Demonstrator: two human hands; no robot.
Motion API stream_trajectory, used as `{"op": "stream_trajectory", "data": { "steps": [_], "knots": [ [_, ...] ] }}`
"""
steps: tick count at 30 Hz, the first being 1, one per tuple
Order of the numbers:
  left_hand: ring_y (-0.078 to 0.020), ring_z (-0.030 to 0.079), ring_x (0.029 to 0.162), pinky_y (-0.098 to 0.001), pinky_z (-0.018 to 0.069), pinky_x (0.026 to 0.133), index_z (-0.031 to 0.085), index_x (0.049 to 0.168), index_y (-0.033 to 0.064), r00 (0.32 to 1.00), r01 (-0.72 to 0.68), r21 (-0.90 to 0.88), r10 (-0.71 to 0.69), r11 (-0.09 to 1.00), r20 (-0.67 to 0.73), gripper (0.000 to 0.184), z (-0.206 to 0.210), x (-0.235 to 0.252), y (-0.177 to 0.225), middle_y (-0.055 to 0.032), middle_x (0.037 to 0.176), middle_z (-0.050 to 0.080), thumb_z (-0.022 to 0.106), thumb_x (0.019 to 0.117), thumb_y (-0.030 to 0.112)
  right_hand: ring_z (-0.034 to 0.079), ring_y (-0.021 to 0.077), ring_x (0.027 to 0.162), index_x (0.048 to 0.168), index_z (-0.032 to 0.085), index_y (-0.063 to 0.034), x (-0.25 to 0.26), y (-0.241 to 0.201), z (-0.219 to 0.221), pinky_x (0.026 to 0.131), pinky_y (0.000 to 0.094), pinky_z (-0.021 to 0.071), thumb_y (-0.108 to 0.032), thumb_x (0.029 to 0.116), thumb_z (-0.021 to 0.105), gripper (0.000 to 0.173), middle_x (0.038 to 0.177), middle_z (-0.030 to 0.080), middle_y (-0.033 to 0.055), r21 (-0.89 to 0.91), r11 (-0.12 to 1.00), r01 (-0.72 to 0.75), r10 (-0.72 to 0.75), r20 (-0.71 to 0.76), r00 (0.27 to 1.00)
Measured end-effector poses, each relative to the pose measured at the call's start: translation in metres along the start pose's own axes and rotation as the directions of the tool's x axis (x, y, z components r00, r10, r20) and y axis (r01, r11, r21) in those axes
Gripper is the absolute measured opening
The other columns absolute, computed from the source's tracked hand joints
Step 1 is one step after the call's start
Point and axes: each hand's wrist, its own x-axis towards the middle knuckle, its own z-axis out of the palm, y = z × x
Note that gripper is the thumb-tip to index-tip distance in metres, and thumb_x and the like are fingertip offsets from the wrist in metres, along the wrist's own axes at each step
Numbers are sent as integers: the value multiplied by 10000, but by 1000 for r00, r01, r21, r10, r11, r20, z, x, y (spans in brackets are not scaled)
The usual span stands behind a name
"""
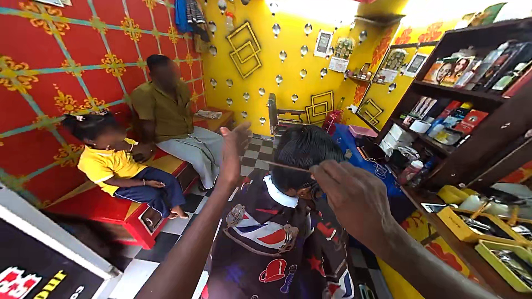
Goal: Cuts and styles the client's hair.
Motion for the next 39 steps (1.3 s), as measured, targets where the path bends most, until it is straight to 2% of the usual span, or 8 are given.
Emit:
{"op": "stream_trajectory", "data": {
  "steps": [10,15,19,24,31,35,37,39],
  "knots": [
    [-256,420,1468,-474,334,1229,490,1477,7,906,-349,56,321,935,276,885,11,12,55,-104,1557,489,54,1040,642,643,220,688,986,730,-66,-60,-25,18,507,323,507,-9,907,608,156,886,659,76,28,998,60,-61,47,997],
    [-259,426,1462,-476,389,1197,504,1453,-26,785,-553,97,478,827,394,644,24,36,84,-141,1552,477,340,1094,483,685,202,832,1015,741,-147,-42,-6,-13,695,370,578,-84,958,608,158,946,703,17,306,944,122,-132,12,991],
    [-216,501,1403,-428,412,1181,540,1446,5,674,-672,226,458,705,580,496,47,56,104,-125,1492,546,444,1087,334,723,227,938,1029,777,-115,-9,44,-14,793,404,580,-164,1007,622,164,1004,754,67,272,961,-41,108,-237,965],
    [-224,472,1430,-432,364,1209,587,1427,57,462,-794,242,295,558,836,539,70,51,115,-95,1498,551,479,1062,437,709,245,888,1034,773,-100,-25,55,24,752,397,568,-129,1006,633,146,988,745,90,235,971,-54,133,-336,932],
    [-306,318,1525,-598,200,1249,578,1460,137,336,-915,255,242,311,910,596,70,25,99,-41,1582,468,501,1023,536,702,214,845,1059,760,-125,-61,30,35,676,344,566,-110,993,595,178,973,725,54,290,948,-131,180,-151,972],
    [-297,313,1528,-597,176,1260,599,1440,136,317,-928,246,249,280,915,595,67,20,94,-46,1591,455,473,1033,551,687,161,752,1029,759,-140,-66,25,36,651,374,575,-210,993,628,153,881,711,12,549,751,-366,323,177,930],
    [-286,323,1525,-593,158,1266,600,1438,129,313,-929,246,229,277,922,612,67,19,97,-42,1582,468,444,1038,565,693,142,775,1029,773,-164,-69,30,38,718,404,589,-211,997,639,146,888,730,-6,636,631,-444,227,396,890],
    [-267,330,1523,-590,138,1271,608,1428,116,307,-924,241,200,299,930,658,68,18,104,-33,1571,483,360,1049,593,698,161,818,1026,785,-195,-72,33,39,745,453,574,-235,1004,643,149,902,737,-10,639,636,-433,53,524,850]
  ]
}}
